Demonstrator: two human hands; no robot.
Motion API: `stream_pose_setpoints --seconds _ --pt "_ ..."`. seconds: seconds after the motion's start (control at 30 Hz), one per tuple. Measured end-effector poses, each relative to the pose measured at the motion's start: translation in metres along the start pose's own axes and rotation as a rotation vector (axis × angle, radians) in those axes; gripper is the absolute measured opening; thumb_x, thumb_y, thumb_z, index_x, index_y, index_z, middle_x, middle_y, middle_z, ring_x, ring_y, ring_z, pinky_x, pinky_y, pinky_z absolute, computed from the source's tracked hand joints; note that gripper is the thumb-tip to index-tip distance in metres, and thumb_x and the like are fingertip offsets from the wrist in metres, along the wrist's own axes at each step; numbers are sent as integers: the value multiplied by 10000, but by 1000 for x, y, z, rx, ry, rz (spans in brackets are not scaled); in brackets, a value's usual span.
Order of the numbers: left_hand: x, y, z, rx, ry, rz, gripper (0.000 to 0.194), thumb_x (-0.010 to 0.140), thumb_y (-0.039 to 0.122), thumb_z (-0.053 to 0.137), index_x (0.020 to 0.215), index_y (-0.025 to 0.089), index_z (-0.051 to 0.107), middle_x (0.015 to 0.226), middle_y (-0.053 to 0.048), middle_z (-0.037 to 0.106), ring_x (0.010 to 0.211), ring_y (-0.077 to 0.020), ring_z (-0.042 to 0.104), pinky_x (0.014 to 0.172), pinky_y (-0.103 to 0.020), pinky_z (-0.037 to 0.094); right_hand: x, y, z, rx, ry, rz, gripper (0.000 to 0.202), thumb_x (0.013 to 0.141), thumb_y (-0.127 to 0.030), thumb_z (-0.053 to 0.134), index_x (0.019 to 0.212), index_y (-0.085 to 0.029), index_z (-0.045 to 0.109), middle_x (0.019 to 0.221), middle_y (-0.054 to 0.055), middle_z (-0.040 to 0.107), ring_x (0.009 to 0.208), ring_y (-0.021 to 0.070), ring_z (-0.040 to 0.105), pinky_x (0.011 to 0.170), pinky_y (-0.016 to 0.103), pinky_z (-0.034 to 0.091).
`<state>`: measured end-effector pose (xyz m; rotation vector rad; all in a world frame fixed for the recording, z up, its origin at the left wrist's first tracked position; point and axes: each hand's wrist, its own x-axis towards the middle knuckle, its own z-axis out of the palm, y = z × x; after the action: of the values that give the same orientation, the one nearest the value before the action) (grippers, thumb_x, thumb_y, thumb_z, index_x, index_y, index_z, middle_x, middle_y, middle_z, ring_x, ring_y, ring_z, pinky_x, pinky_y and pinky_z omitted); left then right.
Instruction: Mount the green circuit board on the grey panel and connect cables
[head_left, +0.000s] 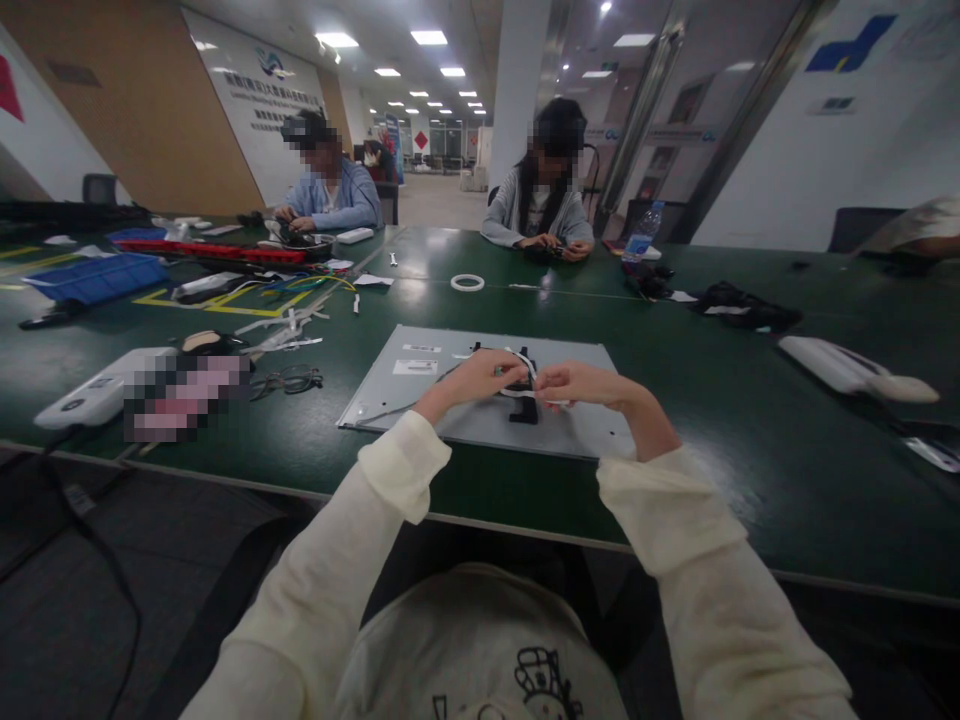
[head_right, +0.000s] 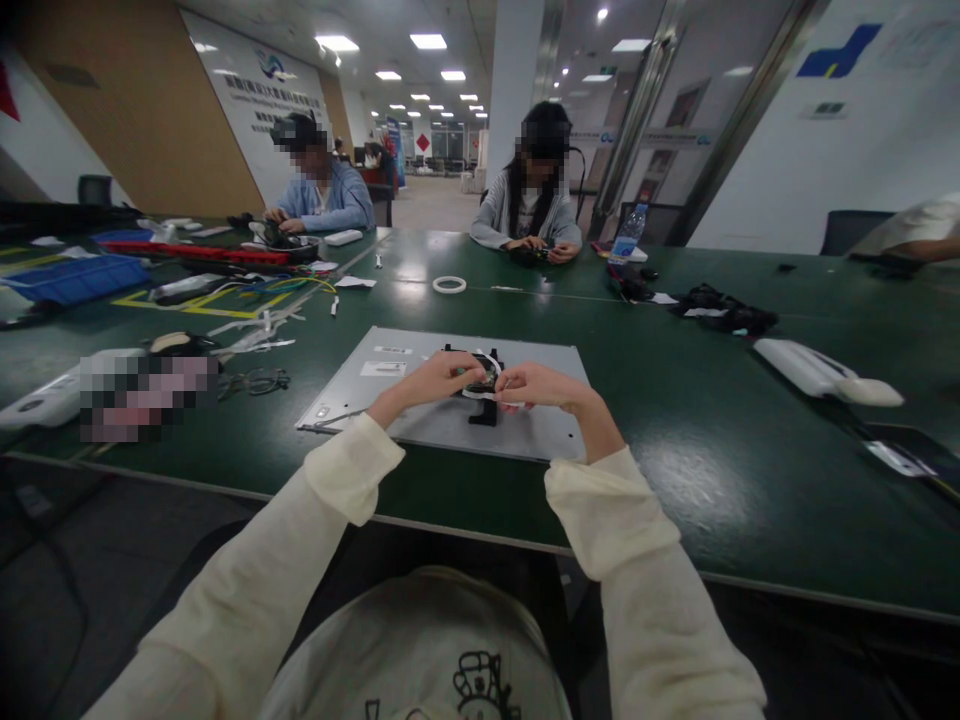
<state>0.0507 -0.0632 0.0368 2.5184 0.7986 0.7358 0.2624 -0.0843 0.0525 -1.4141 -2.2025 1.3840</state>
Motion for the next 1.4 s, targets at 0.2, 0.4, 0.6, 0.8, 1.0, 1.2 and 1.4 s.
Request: stream_pose_setpoints --seconds 0.2,0.4,0.6,0.8,1.0,1.2,1.4 --pt "-3 7 11 57 -136 -26 313 883 327 381 757 146 604 698 -7 599 627 -105 511 607 -205 356 -3 2 -2 6 24 15 258 733 -376 593 874 -160 596 743 26 634 725 132 594 574 203 385" --pt "-5 -2 16 82 -126 -30 287 842 323 429 726 144 621 711 -13 608 627 -108 507 583 -213 341 1 8 1 37 14 37 232 710 -315 603 868 -146 599 777 37 655 717 134 611 547 191 391" --pt "-4 1 15 131 -153 -119 191 771 309 511 727 141 593 700 -6 585 631 -117 504 571 -215 348 2 8 4 51 19 87 227 720 -299 611 872 -130 601 822 61 666 742 142 627 579 192 436" --pt "-9 8 15 175 -79 -147 141 821 262 441 825 164 542 792 -21 599 706 -141 546 639 -238 399 3 4 7 50 68 147 152 745 -236 589 846 -126 618 824 62 668 724 133 629 586 185 453" --pt "-11 10 21 190 -76 -197 201 832 193 401 1025 199 456 758 2 621 721 -157 596 626 -233 421 8 10 9 -12 135 157 101 770 -166 532 806 -124 617 704 44 650 661 131 618 573 190 464" --pt "-12 13 30 389 -100 -232 213 841 218 418 1050 204 456 860 -40 633 764 -177 611 672 -255 444 12 8 22 -279 269 177 122 808 -174 482 830 -128 593 679 44 636 638 144 610 575 204 443" --pt "-12 12 35 467 -126 -208 211 844 227 417 1048 201 467 874 -51 637 762 -188 616 674 -273 456 11 2 47 -784 516 178 147 840 -229 455 914 -172 568 860 76 642 821 214 601 619 249 383"
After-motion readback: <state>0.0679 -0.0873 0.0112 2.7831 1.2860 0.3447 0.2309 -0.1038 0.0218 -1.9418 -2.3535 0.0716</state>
